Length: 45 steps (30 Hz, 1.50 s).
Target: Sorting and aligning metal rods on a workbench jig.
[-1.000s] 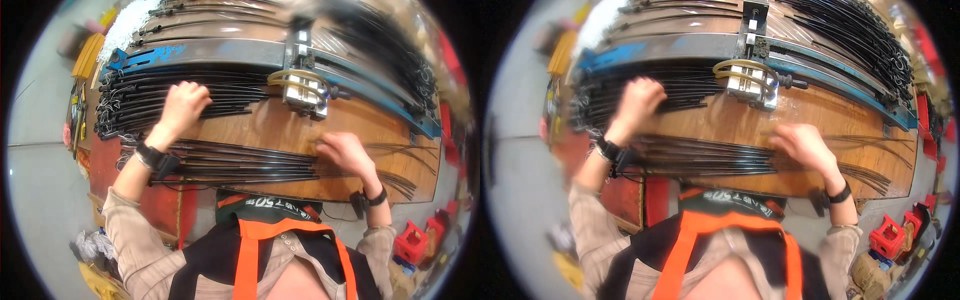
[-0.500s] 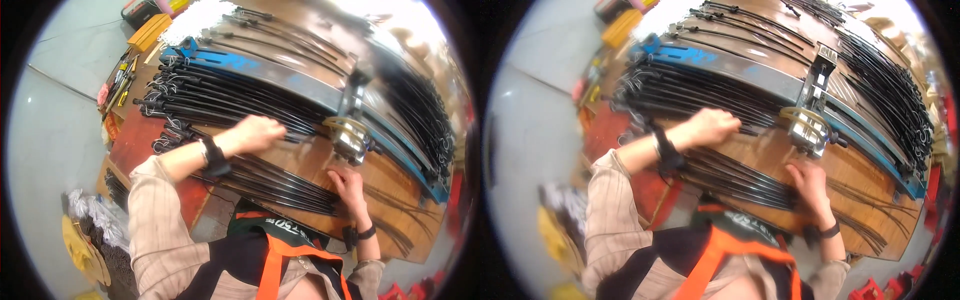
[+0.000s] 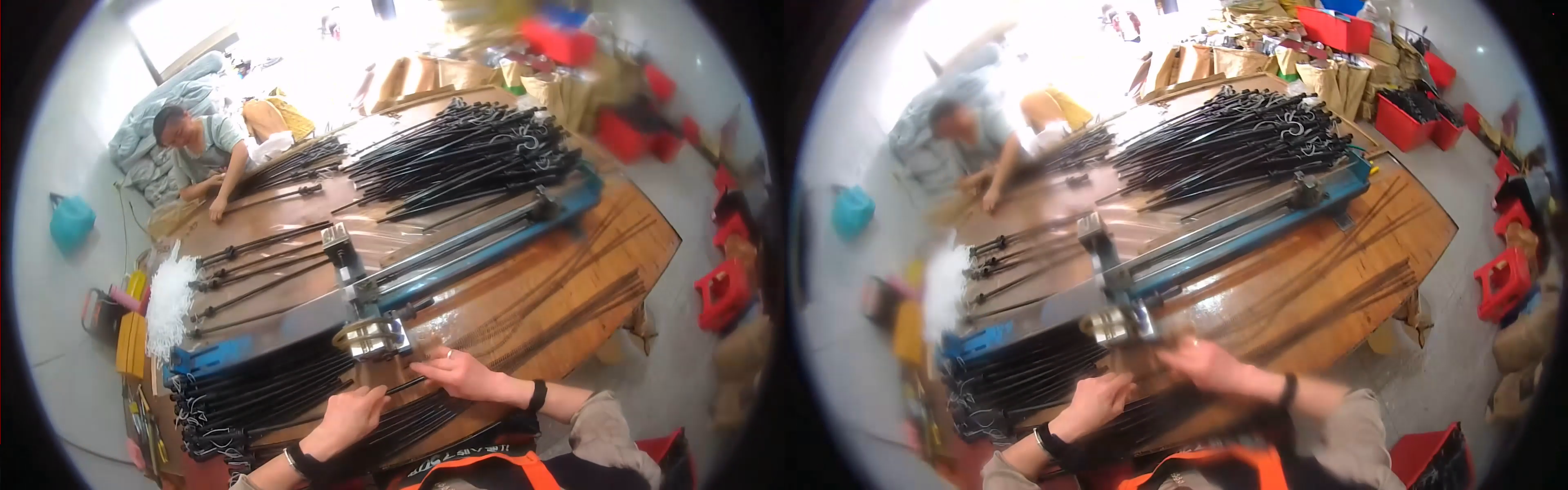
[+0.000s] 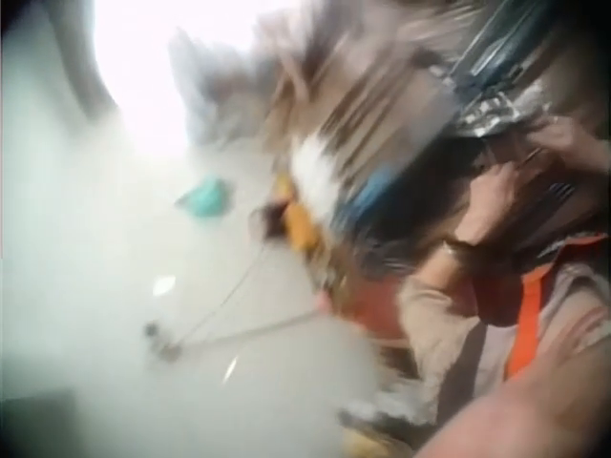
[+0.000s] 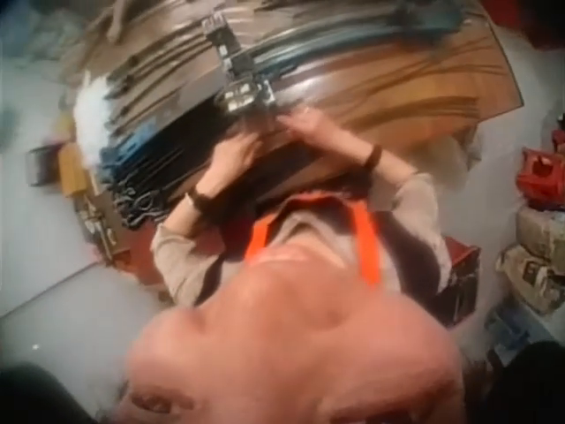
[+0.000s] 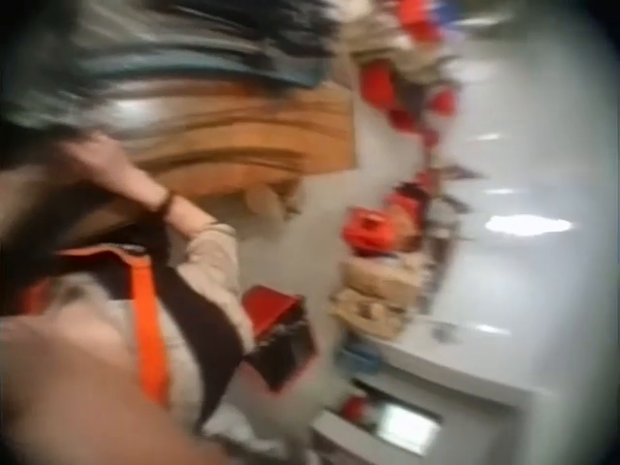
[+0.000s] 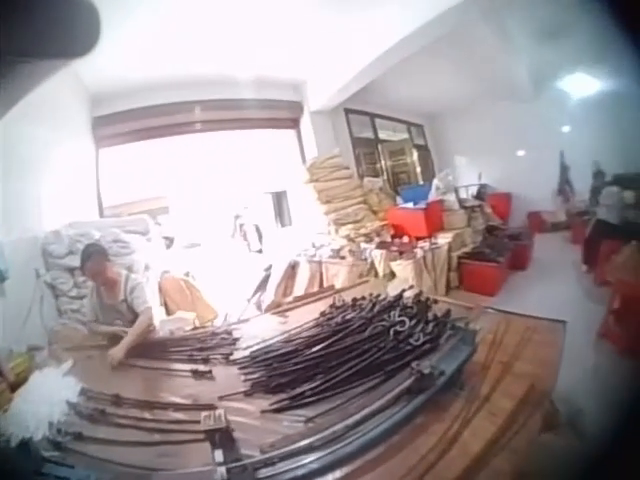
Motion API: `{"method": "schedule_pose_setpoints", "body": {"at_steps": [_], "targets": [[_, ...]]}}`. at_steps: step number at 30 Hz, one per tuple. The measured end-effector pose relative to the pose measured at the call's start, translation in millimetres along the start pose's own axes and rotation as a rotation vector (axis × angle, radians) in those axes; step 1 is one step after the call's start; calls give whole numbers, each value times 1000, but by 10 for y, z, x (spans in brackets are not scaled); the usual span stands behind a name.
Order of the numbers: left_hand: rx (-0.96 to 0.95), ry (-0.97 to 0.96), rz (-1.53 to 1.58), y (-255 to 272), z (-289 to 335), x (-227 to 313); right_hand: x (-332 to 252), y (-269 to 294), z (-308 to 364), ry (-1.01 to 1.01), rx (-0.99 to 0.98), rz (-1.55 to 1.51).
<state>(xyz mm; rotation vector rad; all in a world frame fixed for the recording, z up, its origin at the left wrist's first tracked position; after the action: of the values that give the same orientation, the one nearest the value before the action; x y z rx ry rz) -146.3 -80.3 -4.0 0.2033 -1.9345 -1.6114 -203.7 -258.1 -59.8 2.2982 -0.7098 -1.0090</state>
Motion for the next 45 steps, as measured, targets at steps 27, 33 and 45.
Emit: {"method": "schedule_pose_setpoints", "body": {"at_steps": [27,33,45], "targets": [[59,-366,-332,532,-2029,713,1703,2187,541,-505,423,628],[77,-249,-341,848,-1865,691,657,2009,-154,71,641,215],[156,-213,-407,1069,-1275,-86,1094,1270,-217,-161,395,-235]]}}
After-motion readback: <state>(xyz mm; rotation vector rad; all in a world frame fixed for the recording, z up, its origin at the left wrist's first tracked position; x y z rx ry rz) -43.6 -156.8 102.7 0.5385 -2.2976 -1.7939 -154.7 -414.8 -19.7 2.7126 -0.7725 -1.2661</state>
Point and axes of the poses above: each hand's wrist, its own z-axis away from the middle knuckle, its own y-axis out of the back of the hand, x = y × z, the point moved 7 cm from there along -z, towards the middle knuckle, and after that the axes turned 4 degrees about y, right-handed, at the moved point
